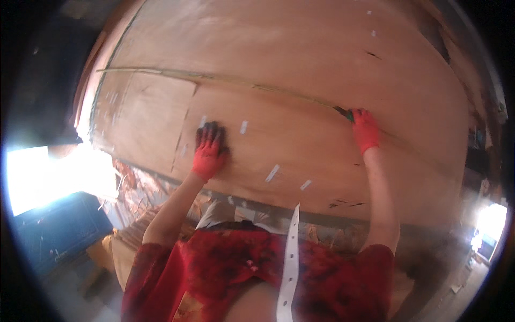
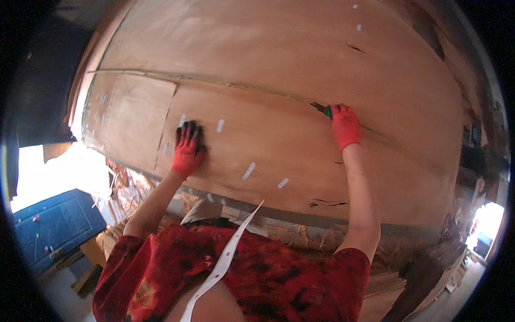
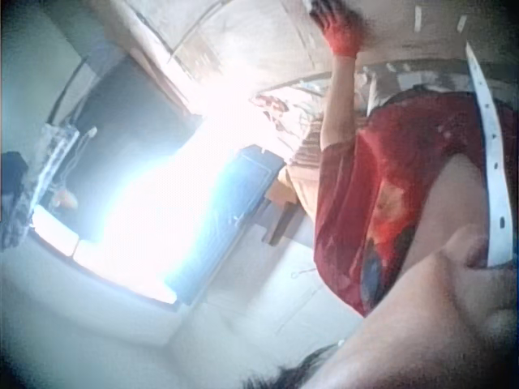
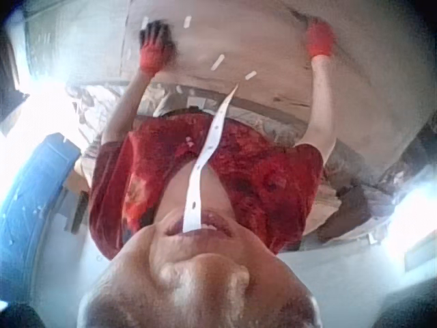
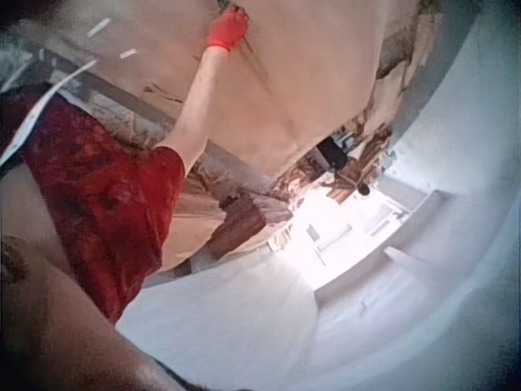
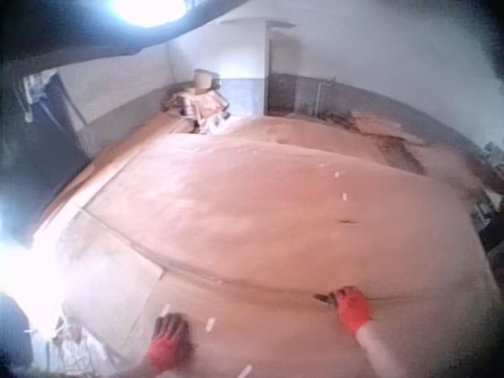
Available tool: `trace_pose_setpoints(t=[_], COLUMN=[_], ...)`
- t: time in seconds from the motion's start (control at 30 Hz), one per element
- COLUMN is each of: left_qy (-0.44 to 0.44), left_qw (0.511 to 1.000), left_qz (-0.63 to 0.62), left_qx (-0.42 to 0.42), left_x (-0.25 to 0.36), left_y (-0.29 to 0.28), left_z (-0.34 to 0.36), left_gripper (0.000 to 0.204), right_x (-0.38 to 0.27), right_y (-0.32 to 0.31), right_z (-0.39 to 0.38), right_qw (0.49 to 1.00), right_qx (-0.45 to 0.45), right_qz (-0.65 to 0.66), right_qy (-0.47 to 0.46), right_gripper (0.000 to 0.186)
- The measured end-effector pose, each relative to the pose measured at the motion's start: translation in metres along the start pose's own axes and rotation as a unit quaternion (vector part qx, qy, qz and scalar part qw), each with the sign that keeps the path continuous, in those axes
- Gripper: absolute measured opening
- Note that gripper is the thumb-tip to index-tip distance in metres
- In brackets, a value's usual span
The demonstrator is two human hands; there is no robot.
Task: The person uses a utility knife to cut wood veneer sheets on a workbench, marking the cuts with a measuring tape and applying tape to the surfaces.
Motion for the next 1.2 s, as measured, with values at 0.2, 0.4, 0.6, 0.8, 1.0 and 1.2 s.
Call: trace_pose_setpoints(t=[0.2,0.4,0.6,0.8,1.0,1.2], left_qy=[0.01,0.028,0.012,0.019,0.026,-0.007], left_qw=[0.999,0.999,1.0,0.999,0.999,1.0], left_qz=[0.035,0.033,0.016,0.024,0.018,0.02], left_qx=[0.019,0.021,0.009,0.014,0.031,-0.003], left_x=[0.011,0.015,0.004,0.006,0.013,-0.001], left_y=[-0.005,-0.014,0.0,-0.007,-0.014,0.005], left_z=[0.003,0.013,0.003,-0.002,0.008,0.002], left_gripper=[0.067,0.067,0.065,0.065,0.065,0.073], right_x=[0.054,0.098,0.137,0.136,0.123,0.123], right_y=[-0.041,-0.086,-0.078,-0.025,0.011,0.02], right_z=[0.119,0.241,0.179,-0.025,-0.1,-0.1], right_qw=[0.992,0.981,0.957,0.989,0.973,0.972], right_qx=[0.105,0.195,0.274,0.081,-0.037,-0.043], right_qz=[-0.023,0.001,0.092,0.049,0.021,0.033], right_qy=[-0.066,0.013,0.016,0.114,0.229,0.227], right_gripper=[0.025,0.034,0.054,0.065,0.067,0.066])
Point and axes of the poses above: each hand's wrist, its own z-axis towards the middle knuckle, its own y-axis out of the palm, x = y × z, the point moved 8 cm from there along z, towards the middle knuckle, and after that the axes turned 4 degrees about z, right-handed, at the moved point
